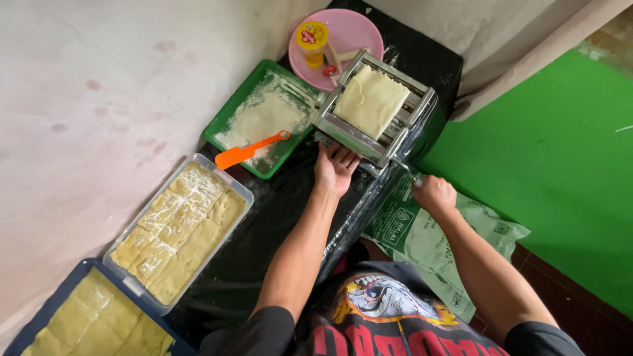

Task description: Flattening dough using a manual roller machine and arranging cut dough squares on a tray.

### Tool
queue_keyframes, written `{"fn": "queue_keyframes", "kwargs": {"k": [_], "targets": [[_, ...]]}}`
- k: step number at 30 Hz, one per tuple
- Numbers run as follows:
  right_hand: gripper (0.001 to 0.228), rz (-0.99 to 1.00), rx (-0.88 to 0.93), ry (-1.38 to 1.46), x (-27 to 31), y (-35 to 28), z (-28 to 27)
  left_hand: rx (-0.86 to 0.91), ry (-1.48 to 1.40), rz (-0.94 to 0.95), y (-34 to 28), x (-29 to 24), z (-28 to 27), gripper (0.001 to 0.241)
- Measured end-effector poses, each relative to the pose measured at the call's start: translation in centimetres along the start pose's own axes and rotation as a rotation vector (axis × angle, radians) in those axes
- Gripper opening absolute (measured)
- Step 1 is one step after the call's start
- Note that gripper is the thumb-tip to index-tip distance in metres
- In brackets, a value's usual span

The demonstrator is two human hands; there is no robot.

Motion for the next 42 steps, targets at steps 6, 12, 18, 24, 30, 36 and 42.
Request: {"fn": "queue_keyframes", "kwargs": {"k": [6,12,18,24,30,36,42], "targets": [[0.035,-0.128,0.238,-0.011,2.8,-7.6,-0.4,0.255,-0.019,0.023,4.3,-0.1,-0.3,0.061],[0.035,-0.164,0.205,0.016,4.1,-14.1,-7.7,0.318,0.0,0.038,3.6,-0.4,0.1,0.053],[0.043,-0.181,0.002,-0.034,3.1,-14.8,-14.8,0.253,-0.075,0.07,4.3,-0.5,-1.9,0.031],[0.045,-0.265,-0.363,-0.013,1.1,-11.1,-19.1,0.289,0.108,0.14,2.6,-1.2,-1.1,0.02],[0.027,-0.205,-0.445,-0.073,-2.3,-3.4,-19.3,0.244,0.13,0.157,1.2,-0.9,-0.7,0.027],[0.027,0.006,-0.157,-0.114,-3.6,4.1,-15.8,0.271,0.183,0.167,0.4,-1.2,-1.1,0.033],[0.031,-0.001,-0.088,-0.105,-3.6,7.0,-7.5,0.277,0.171,0.102,-1.5,-2.1,-1.7,0.03]]}}
Point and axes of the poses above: each hand's wrist, its own y-axis towards the middle knuckle, its own z-axis out of the palm, x = y × z, the point moved 3 cm from there along y, towards the middle knuckle, and after that the axes turned 10 degrees about -y, right-handed, at the moved point
